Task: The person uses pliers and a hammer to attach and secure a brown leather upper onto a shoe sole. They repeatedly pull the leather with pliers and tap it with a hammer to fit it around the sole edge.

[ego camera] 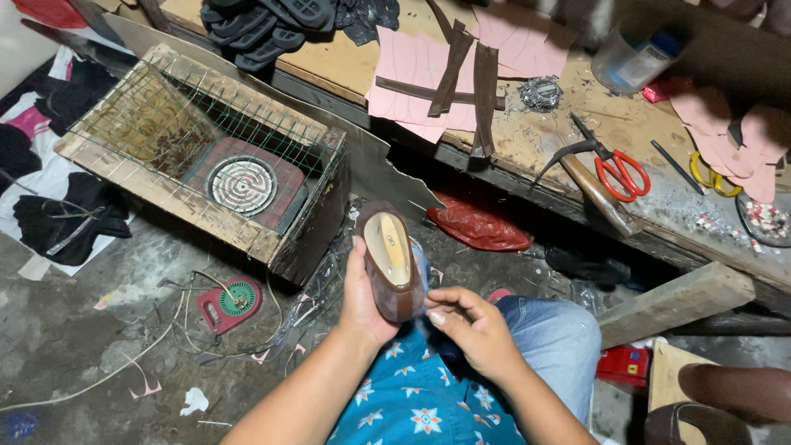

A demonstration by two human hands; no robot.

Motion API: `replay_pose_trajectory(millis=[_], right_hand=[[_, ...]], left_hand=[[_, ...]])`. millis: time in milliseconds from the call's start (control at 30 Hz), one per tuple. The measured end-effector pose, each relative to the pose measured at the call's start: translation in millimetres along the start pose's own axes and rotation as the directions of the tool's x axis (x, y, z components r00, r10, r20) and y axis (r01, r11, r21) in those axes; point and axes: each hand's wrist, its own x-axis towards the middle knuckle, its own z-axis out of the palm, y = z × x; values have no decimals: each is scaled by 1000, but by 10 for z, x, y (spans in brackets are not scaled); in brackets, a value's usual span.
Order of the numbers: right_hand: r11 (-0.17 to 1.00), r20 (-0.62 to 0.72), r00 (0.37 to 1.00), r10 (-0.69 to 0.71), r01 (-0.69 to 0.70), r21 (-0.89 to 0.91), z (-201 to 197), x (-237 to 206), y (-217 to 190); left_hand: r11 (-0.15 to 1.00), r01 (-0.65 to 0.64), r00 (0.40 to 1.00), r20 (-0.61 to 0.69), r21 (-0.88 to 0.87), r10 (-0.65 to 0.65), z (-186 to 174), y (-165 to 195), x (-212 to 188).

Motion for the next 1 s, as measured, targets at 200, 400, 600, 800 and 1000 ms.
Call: replay_pose_trajectory(millis=[200, 400, 600, 800, 1000], right_hand=[[676, 167, 843, -512, 515, -527, -25, -10, -515], [478, 326, 771, -548, 608, -634, -83, 66, -951], [714, -152, 903, -401, 204, -670, 304, 221, -732], [662, 127, 905, -406, 387, -642, -137, 497, -445], [22, -290, 767, -573, -340, -940, -1820, 978, -512]], left_hand=[[955, 168, 985, -77, 245, -154, 43, 42, -51], [862, 443, 689, 521, 246, -503, -173, 375, -135], [803, -89, 993, 115, 589, 25, -143, 484, 145], [927, 76, 988, 94, 368, -119, -243, 456, 496], [933, 115, 967, 176, 342, -183, -441, 505, 729]])
